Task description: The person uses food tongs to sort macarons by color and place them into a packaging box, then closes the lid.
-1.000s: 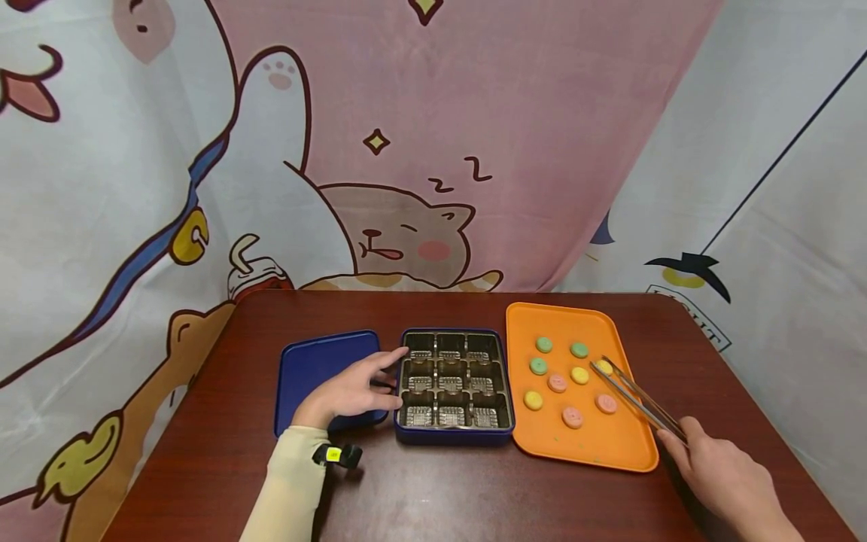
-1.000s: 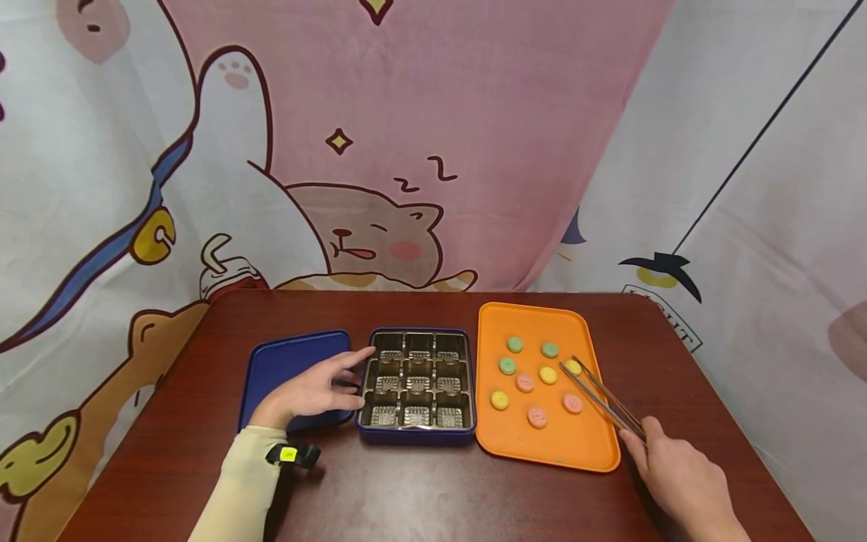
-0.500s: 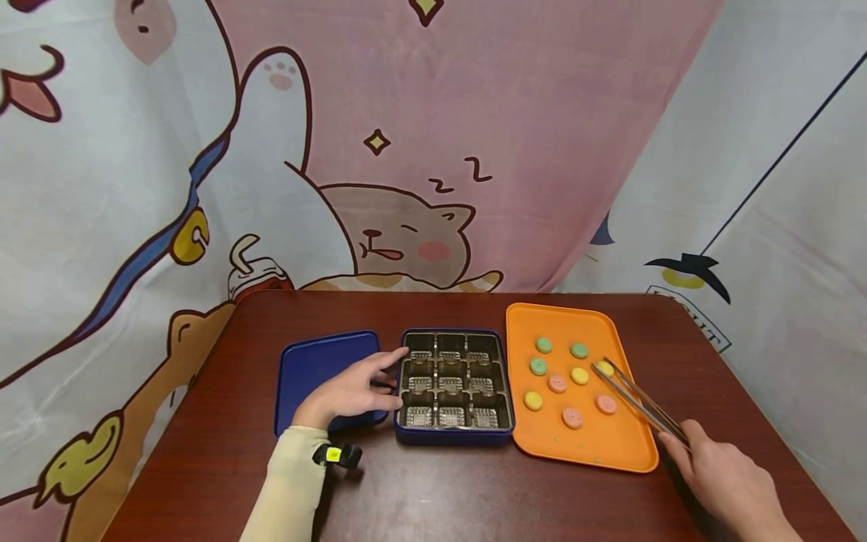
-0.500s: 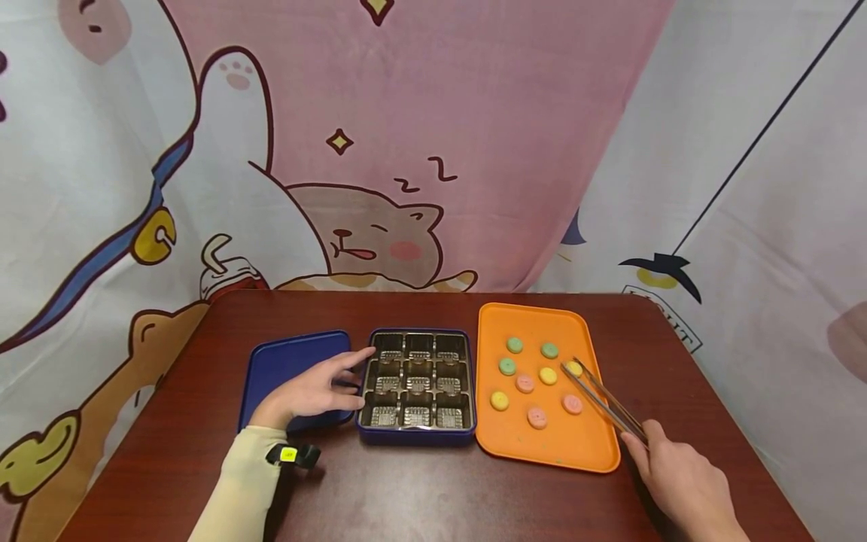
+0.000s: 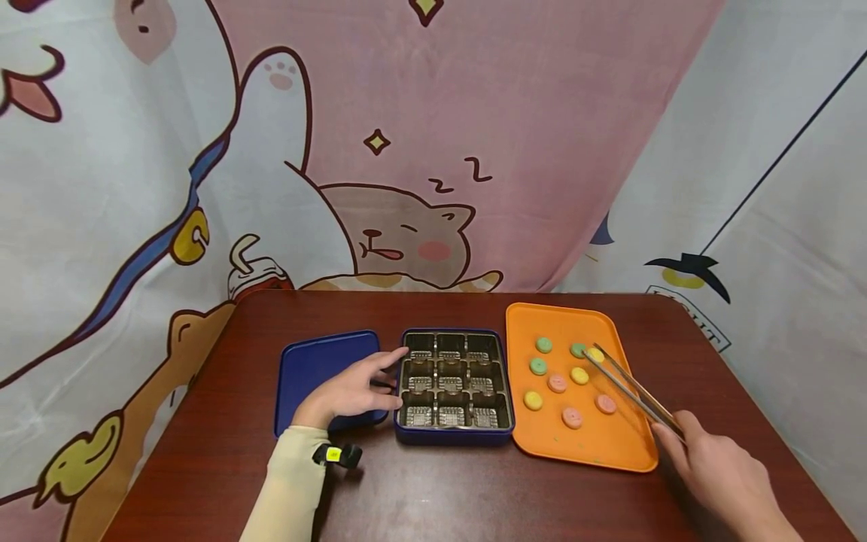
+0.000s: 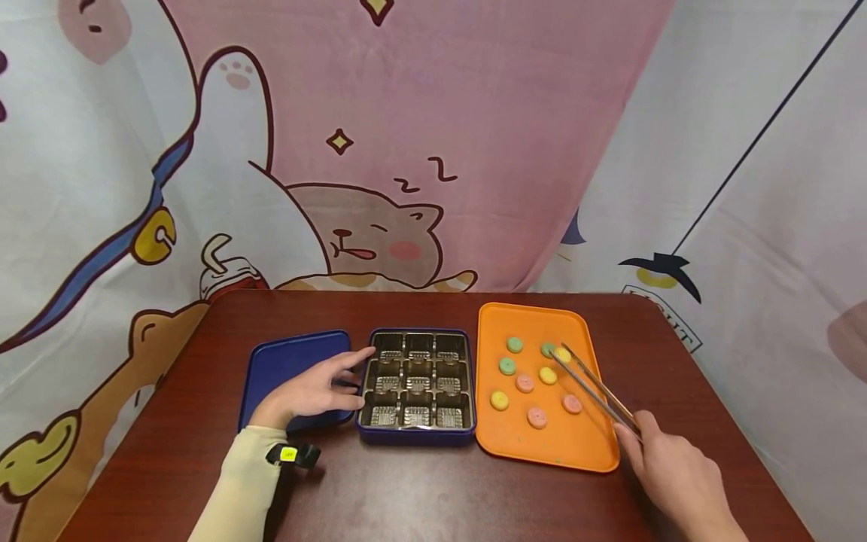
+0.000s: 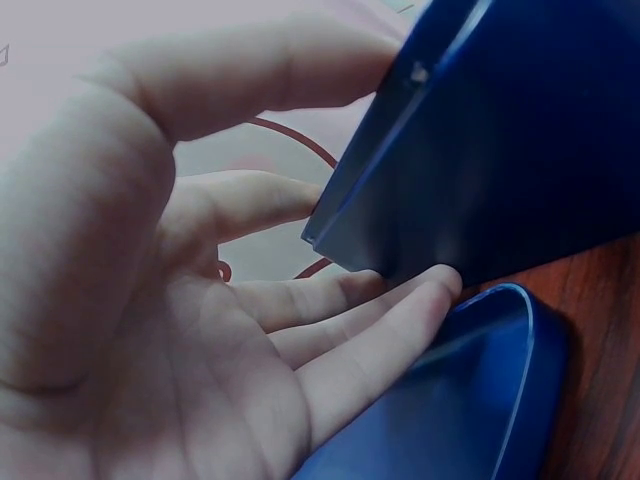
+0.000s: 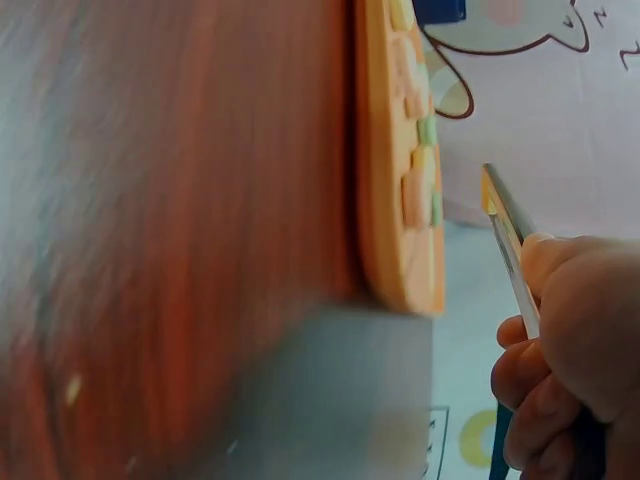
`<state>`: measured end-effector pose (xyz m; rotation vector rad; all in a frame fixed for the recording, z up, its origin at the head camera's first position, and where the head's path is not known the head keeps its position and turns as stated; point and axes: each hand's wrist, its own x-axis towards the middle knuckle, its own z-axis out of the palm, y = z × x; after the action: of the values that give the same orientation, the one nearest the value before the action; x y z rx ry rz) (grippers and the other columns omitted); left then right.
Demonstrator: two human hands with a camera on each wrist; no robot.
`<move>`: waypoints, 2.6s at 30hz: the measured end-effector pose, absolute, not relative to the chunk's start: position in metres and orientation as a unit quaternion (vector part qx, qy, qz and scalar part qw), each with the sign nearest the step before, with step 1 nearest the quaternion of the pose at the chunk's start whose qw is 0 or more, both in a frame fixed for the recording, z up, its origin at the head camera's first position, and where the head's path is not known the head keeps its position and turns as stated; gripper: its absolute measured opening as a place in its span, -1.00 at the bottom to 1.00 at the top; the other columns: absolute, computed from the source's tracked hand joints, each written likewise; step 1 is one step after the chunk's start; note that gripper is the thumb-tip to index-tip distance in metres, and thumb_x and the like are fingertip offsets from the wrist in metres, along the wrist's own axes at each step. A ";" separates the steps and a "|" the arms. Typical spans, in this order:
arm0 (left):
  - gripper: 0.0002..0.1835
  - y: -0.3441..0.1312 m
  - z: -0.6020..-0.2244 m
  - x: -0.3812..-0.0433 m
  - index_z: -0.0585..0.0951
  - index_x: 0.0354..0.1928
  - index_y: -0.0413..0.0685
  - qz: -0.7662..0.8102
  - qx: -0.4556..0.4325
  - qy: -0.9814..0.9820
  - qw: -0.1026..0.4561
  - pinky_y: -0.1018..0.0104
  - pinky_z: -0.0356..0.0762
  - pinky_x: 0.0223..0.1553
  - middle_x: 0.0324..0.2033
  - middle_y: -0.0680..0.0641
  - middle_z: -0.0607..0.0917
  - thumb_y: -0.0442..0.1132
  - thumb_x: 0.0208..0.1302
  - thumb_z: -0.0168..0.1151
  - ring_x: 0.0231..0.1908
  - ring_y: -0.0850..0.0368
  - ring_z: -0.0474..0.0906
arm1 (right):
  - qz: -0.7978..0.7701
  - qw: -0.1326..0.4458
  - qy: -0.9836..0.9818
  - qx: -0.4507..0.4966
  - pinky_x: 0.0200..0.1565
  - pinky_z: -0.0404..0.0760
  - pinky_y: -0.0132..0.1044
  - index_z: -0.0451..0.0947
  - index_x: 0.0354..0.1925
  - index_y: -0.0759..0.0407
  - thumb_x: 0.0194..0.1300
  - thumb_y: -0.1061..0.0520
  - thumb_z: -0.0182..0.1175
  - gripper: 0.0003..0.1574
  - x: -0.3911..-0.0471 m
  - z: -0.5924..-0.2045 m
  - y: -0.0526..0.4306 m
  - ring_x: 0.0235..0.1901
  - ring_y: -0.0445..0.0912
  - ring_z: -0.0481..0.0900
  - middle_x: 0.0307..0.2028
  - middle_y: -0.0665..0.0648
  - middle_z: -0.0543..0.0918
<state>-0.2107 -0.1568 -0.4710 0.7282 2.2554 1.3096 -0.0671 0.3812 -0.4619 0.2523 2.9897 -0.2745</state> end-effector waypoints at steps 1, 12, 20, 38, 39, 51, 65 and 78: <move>0.02 -0.157 -0.471 -0.211 0.09 0.69 -0.05 0.472 0.262 0.814 0.215 -0.13 0.58 0.26 0.56 -0.32 0.18 -0.24 0.32 0.47 0.31 -0.29 0.52 | -0.091 0.062 0.991 0.080 -0.58 0.38 -0.11 0.34 0.14 0.30 0.64 -0.45 -0.23 -0.17 -0.067 -0.460 0.378 -0.60 -0.03 0.39 -0.60 0.07 0.40; 0.01 -0.157 -0.470 -0.211 0.09 0.69 -0.05 0.469 0.263 0.816 0.212 -0.12 0.58 0.27 0.56 -0.32 0.20 -0.23 0.32 0.47 0.30 -0.28 0.53 | -0.075 -0.036 0.996 0.011 -0.67 0.24 -0.19 0.44 -0.01 0.18 0.64 -0.21 0.07 -0.53 -0.064 -0.445 0.331 -0.70 -0.08 0.28 -0.70 0.00 0.27; 0.01 -0.158 -0.473 -0.212 0.10 0.69 -0.02 0.466 0.262 0.818 0.211 -0.11 0.59 0.26 0.56 -0.30 0.20 -0.22 0.33 0.46 0.31 -0.25 0.53 | -0.078 -0.084 0.992 -0.054 -0.68 0.21 -0.24 0.57 0.02 0.08 0.54 -0.17 0.25 -0.63 -0.067 -0.439 0.294 -0.71 -0.15 0.21 -0.71 -0.08 0.24; 0.01 -0.156 -0.473 -0.212 0.09 0.69 -0.02 0.468 0.264 0.816 0.212 -0.14 0.57 0.28 0.56 -0.30 0.21 -0.22 0.33 0.46 0.31 -0.25 0.52 | -0.061 -0.195 0.957 -0.204 -0.68 0.10 -0.41 0.49 -0.28 -0.13 0.33 -0.16 0.45 -0.68 -0.075 -0.449 0.235 -0.70 -0.37 0.10 -0.65 -0.31 0.19; 0.01 -0.156 -0.473 -0.212 0.09 0.69 -0.02 0.469 0.264 0.816 0.212 -0.14 0.57 0.28 0.56 -0.30 0.21 -0.22 0.33 0.46 0.31 -0.25 0.53 | -0.057 -0.197 0.957 -0.207 -0.69 0.11 -0.40 0.50 -0.28 -0.13 0.32 -0.17 0.45 -0.68 -0.074 -0.449 0.233 -0.70 -0.36 0.13 -0.63 -0.29 0.22; -0.01 -0.160 -0.476 -0.214 0.14 0.69 0.02 0.479 0.258 0.811 0.214 -0.10 0.59 0.26 0.57 -0.29 0.20 -0.21 0.32 0.48 0.31 -0.23 0.53 | -0.077 -0.204 0.938 -0.271 -0.71 0.16 -0.34 0.47 -0.30 -0.11 0.42 -0.25 0.33 -0.65 -0.073 -0.458 0.210 -0.71 -0.35 0.26 -0.69 -0.32 0.16; -0.01 -0.159 -0.475 -0.213 0.16 0.68 0.10 0.489 0.249 0.806 0.219 -0.05 0.61 0.25 0.57 -0.21 0.21 -0.20 0.32 0.50 0.30 -0.17 0.54 | -0.091 -0.146 0.949 -0.265 -0.68 0.16 -0.37 0.43 -0.31 -0.11 0.44 -0.23 0.34 -0.63 -0.071 -0.458 0.201 -0.70 -0.42 0.23 -0.68 -0.34 0.15; -0.01 -0.160 -0.476 -0.213 0.16 0.68 0.11 0.493 0.245 0.805 0.221 -0.09 0.60 0.26 0.58 -0.21 0.20 -0.18 0.32 0.51 0.31 -0.18 0.53 | -0.099 -0.116 0.965 -0.215 -0.65 0.19 -0.39 0.47 -0.25 -0.06 0.44 -0.25 0.33 -0.63 -0.067 -0.452 0.206 -0.73 -0.39 0.13 -0.71 -0.30 0.11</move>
<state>-0.2132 -0.1596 -0.4763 0.6771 2.2252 1.3616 -0.0668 0.2056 -0.4517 -0.7311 3.2765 -0.3360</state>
